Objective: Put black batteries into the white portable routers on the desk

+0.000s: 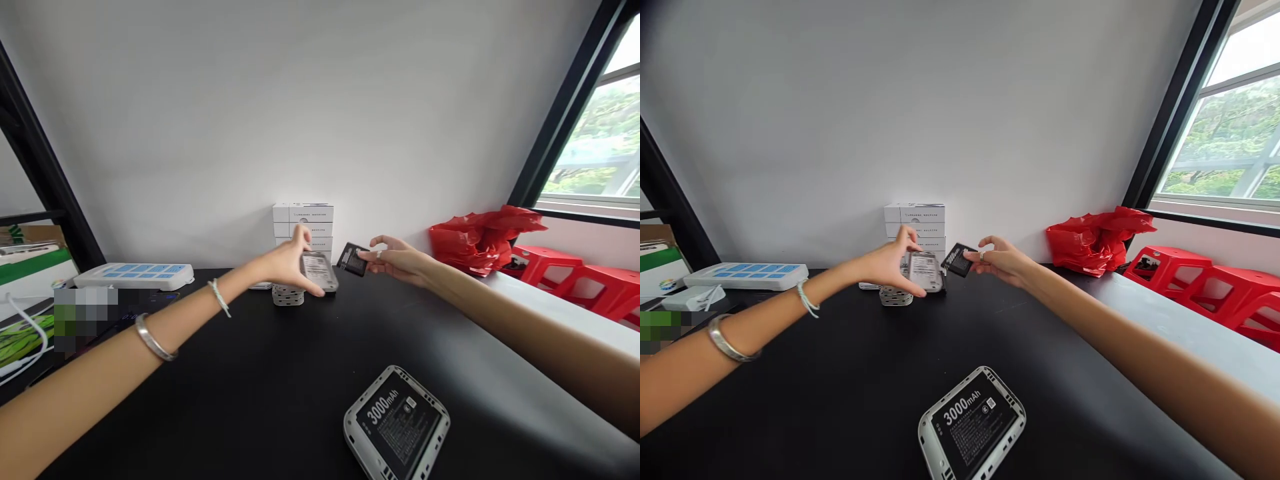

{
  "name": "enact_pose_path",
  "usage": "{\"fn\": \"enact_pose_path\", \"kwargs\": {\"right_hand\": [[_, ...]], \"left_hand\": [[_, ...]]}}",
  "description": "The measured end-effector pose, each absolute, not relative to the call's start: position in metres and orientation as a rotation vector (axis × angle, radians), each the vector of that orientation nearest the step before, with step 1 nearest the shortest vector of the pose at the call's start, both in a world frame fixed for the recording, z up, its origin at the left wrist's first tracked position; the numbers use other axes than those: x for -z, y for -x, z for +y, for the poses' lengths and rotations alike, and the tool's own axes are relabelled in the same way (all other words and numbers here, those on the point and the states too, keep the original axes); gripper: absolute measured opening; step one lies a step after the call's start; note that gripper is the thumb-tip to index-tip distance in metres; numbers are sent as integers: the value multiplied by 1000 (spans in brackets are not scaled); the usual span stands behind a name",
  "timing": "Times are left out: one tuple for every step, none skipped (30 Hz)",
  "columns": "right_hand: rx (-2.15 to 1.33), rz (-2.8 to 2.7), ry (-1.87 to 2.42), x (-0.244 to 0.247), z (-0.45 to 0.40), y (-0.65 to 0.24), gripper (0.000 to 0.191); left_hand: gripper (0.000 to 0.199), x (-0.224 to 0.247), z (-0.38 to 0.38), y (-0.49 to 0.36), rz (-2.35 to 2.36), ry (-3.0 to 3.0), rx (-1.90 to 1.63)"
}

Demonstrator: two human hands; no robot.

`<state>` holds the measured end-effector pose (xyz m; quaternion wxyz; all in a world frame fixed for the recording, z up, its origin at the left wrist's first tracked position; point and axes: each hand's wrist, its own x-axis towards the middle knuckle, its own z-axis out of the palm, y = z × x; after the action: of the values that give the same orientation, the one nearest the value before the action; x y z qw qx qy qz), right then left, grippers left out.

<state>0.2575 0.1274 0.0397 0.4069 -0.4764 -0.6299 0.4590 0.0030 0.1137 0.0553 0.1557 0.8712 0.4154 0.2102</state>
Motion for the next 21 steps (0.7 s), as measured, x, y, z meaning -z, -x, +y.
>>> {"fn": "enact_pose_path", "kwargs": {"right_hand": [[-1196, -1589, 1260, -37, 139, -254, 43], [-1221, -1601, 1304, -33, 149, -249, 43], [-1232, -1620, 1330, -29, 158, -243, 42], [-1235, -1638, 1349, -25, 165, -236, 41], [-1228, -1659, 1364, -20, 170, -229, 40], [-1211, -1685, 1377, -15, 173, -222, 39], [-1180, -1712, 1389, -11, 175, -215, 39], [-1140, -1741, 1399, -8, 175, -209, 39], [-1095, -1770, 1406, -5, 174, -205, 39], [-1048, -1798, 1409, -4, 170, -203, 38], [-1004, -1822, 1407, -5, 163, -203, 36], [-967, -1836, 1403, -7, 155, -205, 34], [-909, -1866, 1399, -11, 143, -209, 31], [-851, -1893, 1397, -16, 129, -215, 30], [-752, -1933, 1392, -21, 112, -222, 29], [-536, -2065, 1387, -26, 93, -230, 29], [-415, -2189, 1396, -30, 73, -238, 29], [-437, -2295, 1442, -32, 53, -247, 28], [-577, -2350, 1533, -33, 33, -255, 28], [-726, -2360, 1644, -32, 14, -263, 28], [-823, -2349, 1720, -28, -1, -269, 25]], "left_hand": [[89, -57, 116, 10, 1265, -2456, -583], [88, -58, 118, 22, 1320, -2422, -557], [87, -58, 120, 32, 1361, -2392, -521], [85, -57, 121, 40, 1391, -2372, -484], [83, -56, 122, 46, 1407, -2368, -445], [80, -55, 122, 49, 1416, -2378, -413], [77, -54, 122, 51, 1424, -2401, -392], [75, -54, 120, 51, 1431, -2436, -380], [73, -54, 117, 50, 1440, -2479, -383], [73, -55, 112, 48, 1451, -2530, -409], [71, -56, 106, 44, 1453, -2585, -464], [68, -57, 97, 39, 1432, -2635, -533], [66, -57, 87, 32, 1379, -2674, -595], [64, -55, 76, 25, 1286, -2688, -658], [67, -53, 64, 16, 1146, -2662, -611], [76, -49, 54, 7, 981, -2602, -491], [87, -44, 44, -3, 829, -2534, -411], [99, -38, 37, -14, 706, -2477, -331], [111, -32, 32, -24, 623, -2420, -275], [118, -25, 30, -34, 569, -2366, -240], [121, -19, 29, -42, 526, -2327, -212]]}}
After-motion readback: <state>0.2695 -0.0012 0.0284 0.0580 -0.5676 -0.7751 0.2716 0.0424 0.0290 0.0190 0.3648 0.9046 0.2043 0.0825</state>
